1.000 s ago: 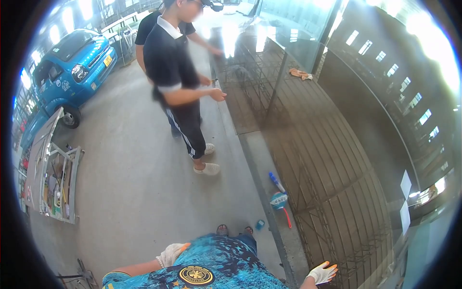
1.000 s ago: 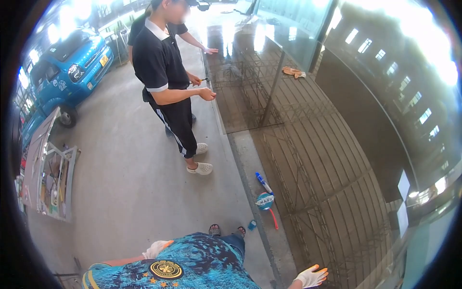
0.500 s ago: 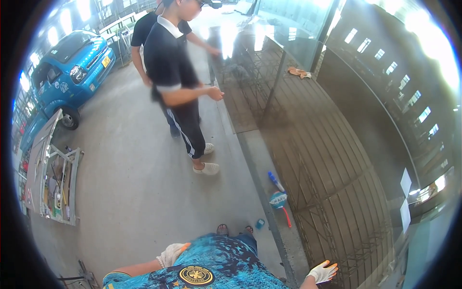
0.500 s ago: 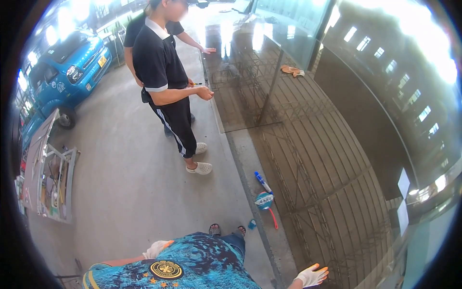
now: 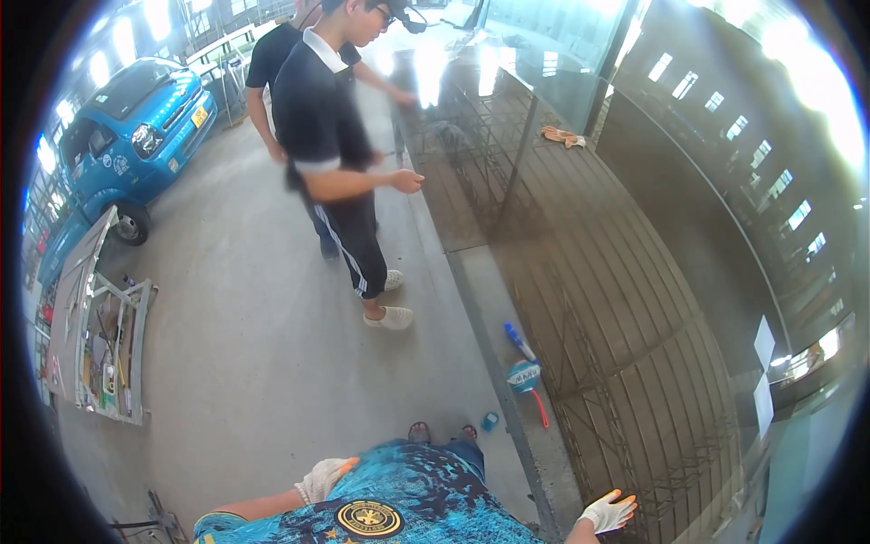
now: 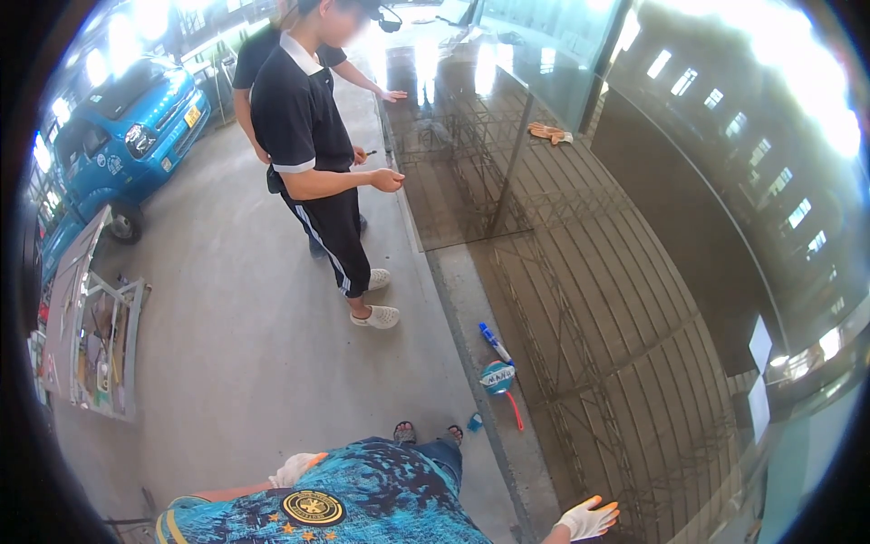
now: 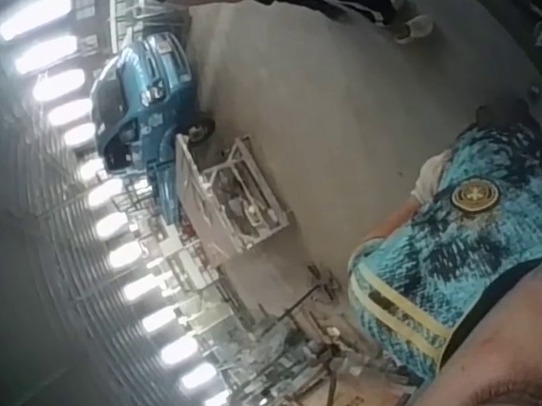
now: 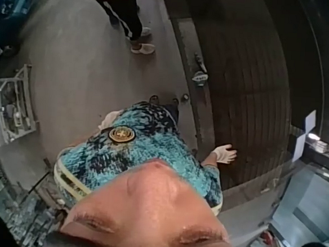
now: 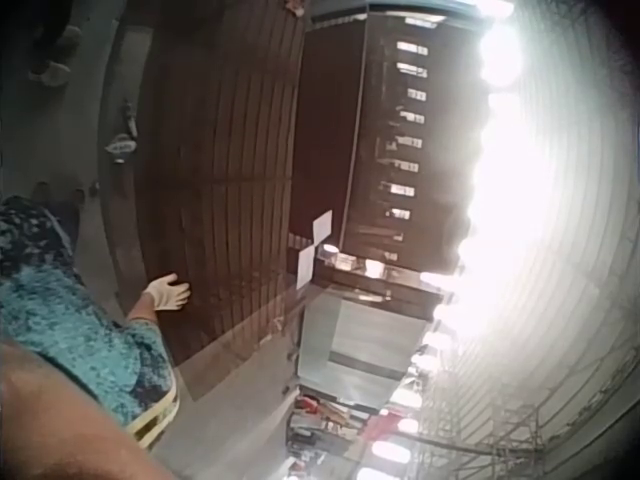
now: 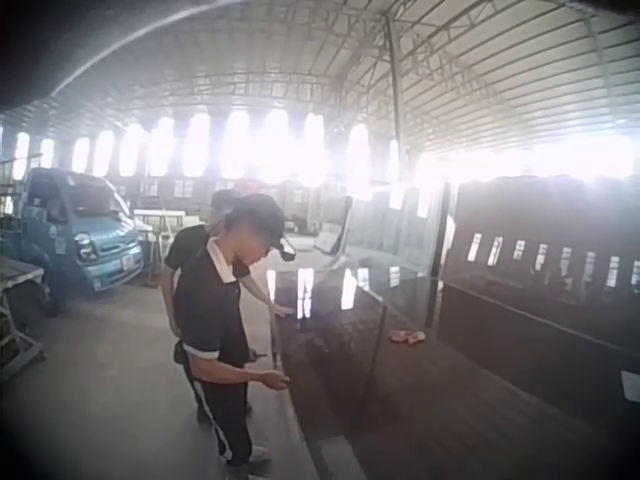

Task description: Measuring large sheets of glass using a tape measure in a manufacturing setting.

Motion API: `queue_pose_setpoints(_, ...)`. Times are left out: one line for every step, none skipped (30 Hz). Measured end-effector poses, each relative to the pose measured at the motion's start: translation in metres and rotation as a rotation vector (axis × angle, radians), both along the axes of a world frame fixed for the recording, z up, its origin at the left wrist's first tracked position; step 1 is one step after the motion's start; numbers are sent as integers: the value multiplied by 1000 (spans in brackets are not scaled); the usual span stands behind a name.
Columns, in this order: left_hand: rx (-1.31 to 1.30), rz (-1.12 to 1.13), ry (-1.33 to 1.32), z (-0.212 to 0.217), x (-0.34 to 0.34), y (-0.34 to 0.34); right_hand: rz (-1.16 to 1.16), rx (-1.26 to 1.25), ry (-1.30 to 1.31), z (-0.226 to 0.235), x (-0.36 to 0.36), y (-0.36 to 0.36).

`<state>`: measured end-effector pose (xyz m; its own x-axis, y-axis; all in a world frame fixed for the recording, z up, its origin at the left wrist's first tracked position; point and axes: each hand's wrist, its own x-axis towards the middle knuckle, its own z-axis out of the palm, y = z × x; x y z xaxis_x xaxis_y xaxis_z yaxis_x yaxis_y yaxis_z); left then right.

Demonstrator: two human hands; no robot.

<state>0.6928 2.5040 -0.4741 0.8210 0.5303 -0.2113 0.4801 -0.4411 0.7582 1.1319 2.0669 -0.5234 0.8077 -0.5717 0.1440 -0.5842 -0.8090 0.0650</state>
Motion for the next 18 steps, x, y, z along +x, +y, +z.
queue_pose_setpoints(-23, 145, -15, -6, 2, -6, 2, -2, -5, -1, 0, 0)
queue_pose_setpoints(-46, 289, -30, -10, 2, -9, 4, -4, -10, -1, 0, 0)
queue_pose_setpoints(-46, 289, -30, -12, 1, -9, 4, -4, -10, -1, 0, -1)
queue_pose_setpoints(-23, 270, -39, -13, 0, -8, 1, -3, -12, -1, 0, 0)
queue_pose_setpoints(0, 252, -47, -15, -1, -7, -1, -3, -14, 0, -1, 0)
queue_pose_setpoints(24, 234, -56, -16, -2, -7, -2, -2, -16, 0, -1, 0)
queue_pose_setpoints(24, 234, -56, -19, -2, -6, -2, -2, -17, 0, -1, 0)
queue_pose_setpoints(26, 237, -82, -19, -1, -6, -2, -1, -11, 1, 0, 0)
queue_pose_setpoints(28, 240, -107, -20, 0, -5, -2, -1, -6, 1, 0, 0)
queue_pose_setpoints(29, 244, -132, -19, 0, -5, -2, -1, -1, 2, 0, 1)
queue_pose_setpoints(30, 243, -132, -17, -3, -3, -2, 0, -1, 3, 0, 1)
queue_pose_setpoints(37, 124, -106, -14, -8, 0, 0, 0, 3, 4, -1, 1)
queue_pose_setpoints(44, 5, -79, -10, -13, 4, 2, 1, 8, 5, -1, 2)
queue_pose_setpoints(51, -114, -52, -3, -14, 6, 4, 1, 11, 6, -2, 3)
queue_pose_setpoints(51, -115, -52, 2, -12, 7, 3, 1, 11, 6, -2, 2)
queue_pose_setpoints(24, -100, -1, 6, -8, 6, 2, 1, 7, 6, -2, 2)
queue_pose_setpoints(-3, -85, 50, 11, -4, 6, 1, 0, 3, 6, -2, 2)
queue_pose_setpoints(-31, -68, 103, 19, 2, 6, 1, -1, 0, 6, -2, 3)
